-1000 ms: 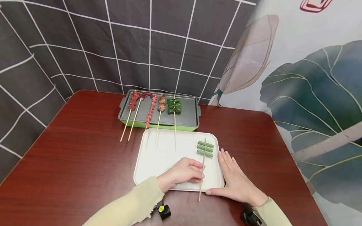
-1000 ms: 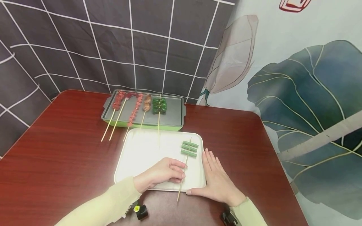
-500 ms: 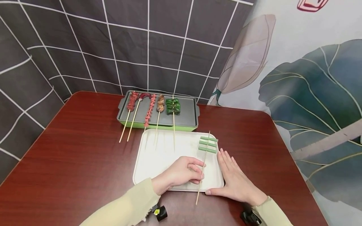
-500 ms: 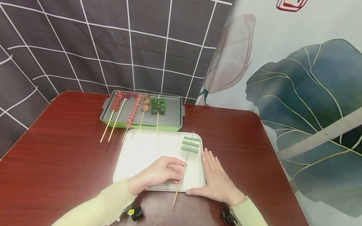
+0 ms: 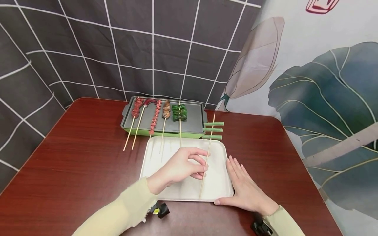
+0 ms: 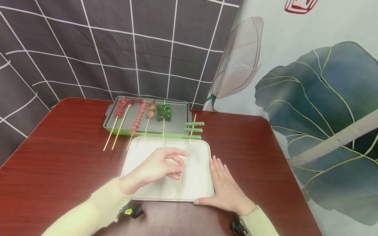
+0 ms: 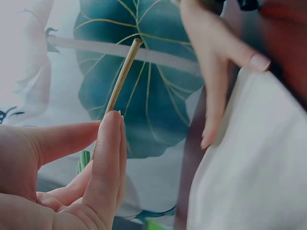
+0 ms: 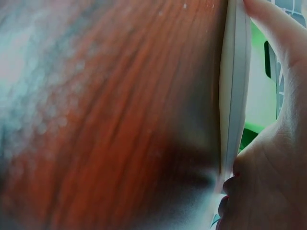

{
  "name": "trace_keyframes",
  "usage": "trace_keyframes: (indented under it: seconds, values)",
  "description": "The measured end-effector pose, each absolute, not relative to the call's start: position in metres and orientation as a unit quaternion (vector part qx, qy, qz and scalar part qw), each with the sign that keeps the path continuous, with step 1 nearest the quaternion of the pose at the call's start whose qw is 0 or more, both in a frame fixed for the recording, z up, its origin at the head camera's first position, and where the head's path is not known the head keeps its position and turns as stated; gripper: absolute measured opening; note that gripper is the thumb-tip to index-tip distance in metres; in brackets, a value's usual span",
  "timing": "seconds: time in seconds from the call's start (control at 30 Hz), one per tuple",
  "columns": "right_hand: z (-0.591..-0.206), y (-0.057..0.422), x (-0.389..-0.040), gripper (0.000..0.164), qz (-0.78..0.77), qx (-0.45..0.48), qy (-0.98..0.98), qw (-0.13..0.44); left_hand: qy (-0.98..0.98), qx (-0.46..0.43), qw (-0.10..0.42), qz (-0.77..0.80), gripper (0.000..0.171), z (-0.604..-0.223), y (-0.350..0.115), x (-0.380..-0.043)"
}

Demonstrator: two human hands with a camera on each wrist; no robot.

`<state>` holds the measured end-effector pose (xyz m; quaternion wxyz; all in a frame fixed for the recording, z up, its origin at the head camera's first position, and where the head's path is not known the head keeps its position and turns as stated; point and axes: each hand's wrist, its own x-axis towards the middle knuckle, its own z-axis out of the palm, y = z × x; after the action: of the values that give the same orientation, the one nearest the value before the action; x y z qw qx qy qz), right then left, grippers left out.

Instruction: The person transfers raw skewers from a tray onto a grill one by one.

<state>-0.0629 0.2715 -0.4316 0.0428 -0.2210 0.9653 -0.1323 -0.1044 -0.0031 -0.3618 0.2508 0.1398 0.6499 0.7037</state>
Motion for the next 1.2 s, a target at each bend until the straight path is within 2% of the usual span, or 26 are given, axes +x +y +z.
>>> trace_keyframes:
  seconds: [0.37,0.6,1.2]
  values:
    - [-0.433,0.272,-0.063,0.137,-0.133,-0.215,0.966,0.051,0.668,0.124,0.206,0.704,0.048,-0.341,-0.021,-0.138]
    - [-0.435,0.271,-0.061,0.137,-0.139,-0.213,0.966,0.054,0.677,0.108,0.196,0.701,0.045,-0.335,-0.025,-0.158]
    - [-0.434,0.271,-0.063,0.136,-0.145,-0.217,0.964,0.045,0.703,0.027,0.231,0.672,0.048,-0.349,-0.008,-0.211]
